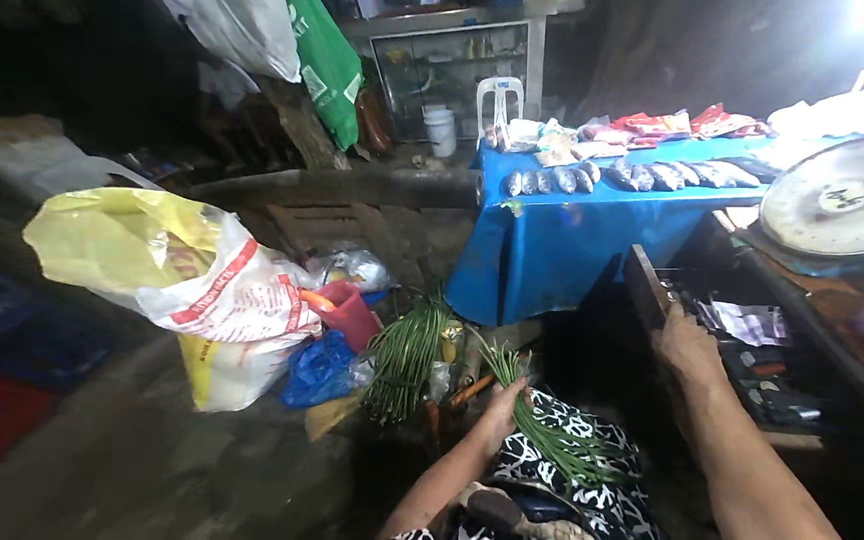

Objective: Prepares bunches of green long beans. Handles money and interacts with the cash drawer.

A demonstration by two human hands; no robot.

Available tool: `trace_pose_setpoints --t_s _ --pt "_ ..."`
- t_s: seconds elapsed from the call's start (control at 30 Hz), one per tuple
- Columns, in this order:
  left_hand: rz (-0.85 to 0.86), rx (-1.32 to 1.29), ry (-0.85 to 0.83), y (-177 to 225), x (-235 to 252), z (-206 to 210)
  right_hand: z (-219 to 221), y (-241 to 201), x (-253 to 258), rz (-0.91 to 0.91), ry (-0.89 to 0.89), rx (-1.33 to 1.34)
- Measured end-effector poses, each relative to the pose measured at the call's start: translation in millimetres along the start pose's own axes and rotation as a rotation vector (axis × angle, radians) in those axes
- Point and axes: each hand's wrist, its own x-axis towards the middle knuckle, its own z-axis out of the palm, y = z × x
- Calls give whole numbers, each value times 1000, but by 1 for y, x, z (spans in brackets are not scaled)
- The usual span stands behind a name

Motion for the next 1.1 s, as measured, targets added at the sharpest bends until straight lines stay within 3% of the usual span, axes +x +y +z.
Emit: trace_pose_setpoints --t_s 1.1 --pt "-48 -87 -25 4 9 -2 1 3 5 -12 0 21"
